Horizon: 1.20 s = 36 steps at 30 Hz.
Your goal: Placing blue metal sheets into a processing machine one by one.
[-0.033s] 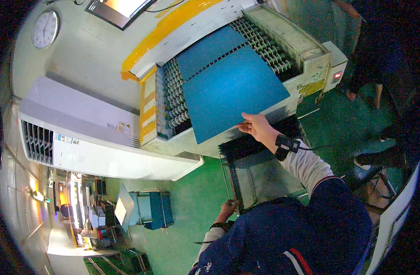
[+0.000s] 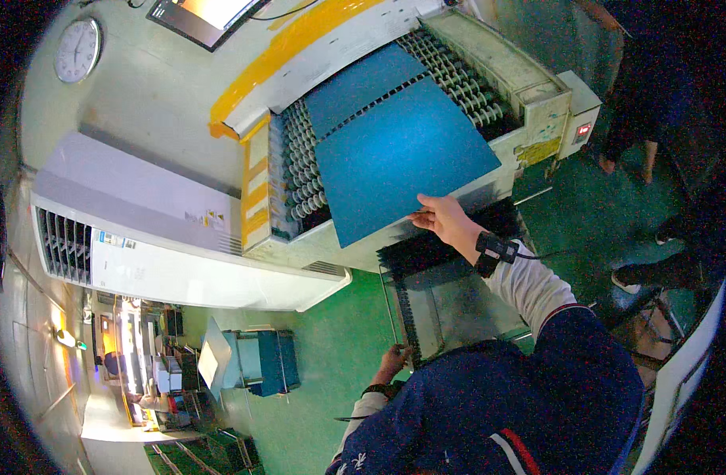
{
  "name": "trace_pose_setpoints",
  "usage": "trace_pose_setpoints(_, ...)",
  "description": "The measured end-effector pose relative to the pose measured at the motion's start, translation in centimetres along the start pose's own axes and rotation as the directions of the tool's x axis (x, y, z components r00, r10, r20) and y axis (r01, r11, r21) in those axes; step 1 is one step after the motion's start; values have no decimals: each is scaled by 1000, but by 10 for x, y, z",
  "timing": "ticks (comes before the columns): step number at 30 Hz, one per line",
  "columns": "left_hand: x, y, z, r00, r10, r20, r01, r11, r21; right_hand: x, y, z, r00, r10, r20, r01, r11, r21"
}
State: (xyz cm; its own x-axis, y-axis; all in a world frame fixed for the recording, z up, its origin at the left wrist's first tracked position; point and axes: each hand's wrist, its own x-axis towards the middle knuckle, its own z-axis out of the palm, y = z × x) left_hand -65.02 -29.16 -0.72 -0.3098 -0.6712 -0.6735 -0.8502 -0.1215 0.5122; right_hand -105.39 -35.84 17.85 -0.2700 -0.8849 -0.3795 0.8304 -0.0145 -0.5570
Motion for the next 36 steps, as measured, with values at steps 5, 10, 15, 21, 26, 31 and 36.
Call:
trace_pose_setpoints(5,-3,4,0,1000,10,-6,-10,1000,5,1,-3,0,1000,5,-11,-5,1000,-7)
trace_pose_setpoints(10,1,13,-9,999,-39,27,40,997,-65,11,-9,0,1000,6,-12,-6,1000,-8)
trace_pose_setpoints(15,10,5,-5,1000,-6,-15,7,999,49,12,-13,4,1000,18,-17,-18,1000,-21)
trace_pose_setpoints(21,9,6,-3,999,10,-52,-7,998,62,16,-20,5,1000,19,-15,-19,999,-45)
trace_pose_setpoints(26,8,19,-3,999,30,-33,-31,999,-24,8,-15,-6,996,52,70,-35,975,-222)
trace_pose_setpoints(31,19,-12,7,998,21,-67,-23,999,-27,-10,22,-34,980,-66,188,184,660,-729)
trace_pose_setpoints(36,13,4,2,998,-23,-63,26,998,59,-44,44,-55,809,-158,566,561,-83,-824)
